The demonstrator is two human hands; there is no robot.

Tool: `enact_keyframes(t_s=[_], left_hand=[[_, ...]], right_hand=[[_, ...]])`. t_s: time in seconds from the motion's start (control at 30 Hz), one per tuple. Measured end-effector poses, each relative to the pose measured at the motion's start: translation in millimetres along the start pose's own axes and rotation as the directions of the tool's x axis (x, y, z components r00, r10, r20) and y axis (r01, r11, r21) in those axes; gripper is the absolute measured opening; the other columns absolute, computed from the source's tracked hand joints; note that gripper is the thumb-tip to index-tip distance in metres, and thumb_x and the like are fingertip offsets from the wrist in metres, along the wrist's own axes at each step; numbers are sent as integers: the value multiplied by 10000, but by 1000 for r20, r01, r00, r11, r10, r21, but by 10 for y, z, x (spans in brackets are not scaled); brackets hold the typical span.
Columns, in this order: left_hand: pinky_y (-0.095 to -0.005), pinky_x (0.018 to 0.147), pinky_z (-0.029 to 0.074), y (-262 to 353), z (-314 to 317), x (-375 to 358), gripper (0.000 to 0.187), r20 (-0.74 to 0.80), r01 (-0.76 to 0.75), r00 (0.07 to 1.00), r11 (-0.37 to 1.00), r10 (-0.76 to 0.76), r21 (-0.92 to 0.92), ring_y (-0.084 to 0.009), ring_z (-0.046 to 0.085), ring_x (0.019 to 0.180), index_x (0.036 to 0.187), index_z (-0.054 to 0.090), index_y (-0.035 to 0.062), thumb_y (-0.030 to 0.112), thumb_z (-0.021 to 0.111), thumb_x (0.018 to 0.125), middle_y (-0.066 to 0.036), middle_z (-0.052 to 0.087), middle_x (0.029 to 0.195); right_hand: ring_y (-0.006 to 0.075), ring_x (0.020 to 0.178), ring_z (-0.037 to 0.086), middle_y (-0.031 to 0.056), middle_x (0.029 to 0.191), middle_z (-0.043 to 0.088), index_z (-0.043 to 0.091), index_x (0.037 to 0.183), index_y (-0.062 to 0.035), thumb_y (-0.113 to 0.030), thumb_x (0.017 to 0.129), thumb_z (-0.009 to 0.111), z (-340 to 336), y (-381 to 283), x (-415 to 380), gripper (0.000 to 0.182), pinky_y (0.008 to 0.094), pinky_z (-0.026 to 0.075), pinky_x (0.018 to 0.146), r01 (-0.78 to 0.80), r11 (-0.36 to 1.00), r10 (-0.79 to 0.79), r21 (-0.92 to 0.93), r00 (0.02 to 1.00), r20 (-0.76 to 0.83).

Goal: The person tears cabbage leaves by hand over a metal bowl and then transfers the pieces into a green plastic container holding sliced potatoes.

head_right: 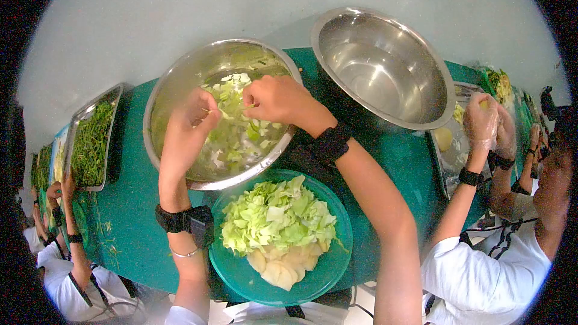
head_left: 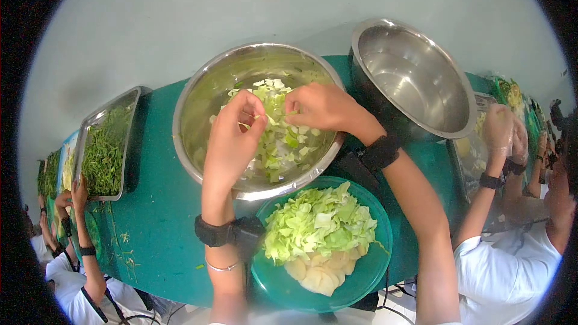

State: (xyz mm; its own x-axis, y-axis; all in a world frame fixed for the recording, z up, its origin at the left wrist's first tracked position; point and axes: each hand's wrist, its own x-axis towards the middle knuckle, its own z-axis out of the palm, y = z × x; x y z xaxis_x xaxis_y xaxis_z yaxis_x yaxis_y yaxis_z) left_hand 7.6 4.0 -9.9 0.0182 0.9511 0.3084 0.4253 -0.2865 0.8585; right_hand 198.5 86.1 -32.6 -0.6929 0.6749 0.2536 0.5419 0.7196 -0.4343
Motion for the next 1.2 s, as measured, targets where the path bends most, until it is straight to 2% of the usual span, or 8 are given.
enact_keyframes(t_s=[0.27,0.37,0.47,0.67,0.77,0.87,1.03,1.2], left_hand=[[-266,585,409,13,-13,-19,110,-14,8,1000,1000,-7,24,-129,540,696,870,502,46,27,581,796,-40,564,798],[-262,582,400,0,-8,-21,108,-18,-6,1000,1000,6,6,-129,530,693,869,497,47,28,578,800,-36,557,795],[-262,577,391,-37,-13,-10,115,-7,-9,1000,1000,9,3,-126,515,683,864,480,49,28,575,802,-32,540,781],[-263,573,382,-38,-5,-15,130,-15,-13,1000,1000,12,-21,-124,501,664,859,450,48,22,566,807,-33,509,764],[-258,569,381,7,-16,-14,118,-24,-36,999,999,36,3,-119,506,663,866,456,50,12,555,812,-32,512,763],[-251,560,378,51,-13,-34,101,-29,-29,999,1000,28,-2,-113,511,666,875,482,54,4,547,817,-27,533,762],[-240,551,370,33,5,-21,79,-16,-37,999,999,37,-3,-108,518,670,879,542,60,8,548,820,-15,589,781],[-231,736,406,45,-35,-14,28,57,42,998,999,-42,2,-80,505,807,885,559,39,59,564,866,9,554,851]], right_hand=[[322,685,623,136,703,616,622,715,-80,-172,666,615,141,88,-97,104,425,489,639,77,903,-55,-422,996,64],[317,690,626,142,697,612,604,694,-65,-172,675,605,127,69,-110,109,424,490,631,150,924,-178,-350,983,-48],[314,682,625,148,681,604,583,672,-58,-167,680,598,-3,-38,-43,110,419,491,629,107,991,-90,-76,976,200],[311,742,616,96,744,628,632,743,-89,-205,661,622,133,92,-69,143,398,482,666,89,958,-73,-273,995,68],[308,667,618,126,679,605,595,681,-76,-157,631,628,71,14,-51,101,402,490,613,159,985,-153,-62,985,81],[311,676,622,139,675,605,590,666,-53,-137,643,617,125,37,-50,91,404,495,616,227,958,-232,-175,973,-5],[309,706,631,140,723,631,647,706,-68,-164,651,623,144,31,-83,113,409,498,647,96,907,-79,-410,995,58],[311,720,629,129,735,636,667,730,-75,-160,690,616,151,81,-42,107,409,494,663,169,945,-152,-279,985,83]])
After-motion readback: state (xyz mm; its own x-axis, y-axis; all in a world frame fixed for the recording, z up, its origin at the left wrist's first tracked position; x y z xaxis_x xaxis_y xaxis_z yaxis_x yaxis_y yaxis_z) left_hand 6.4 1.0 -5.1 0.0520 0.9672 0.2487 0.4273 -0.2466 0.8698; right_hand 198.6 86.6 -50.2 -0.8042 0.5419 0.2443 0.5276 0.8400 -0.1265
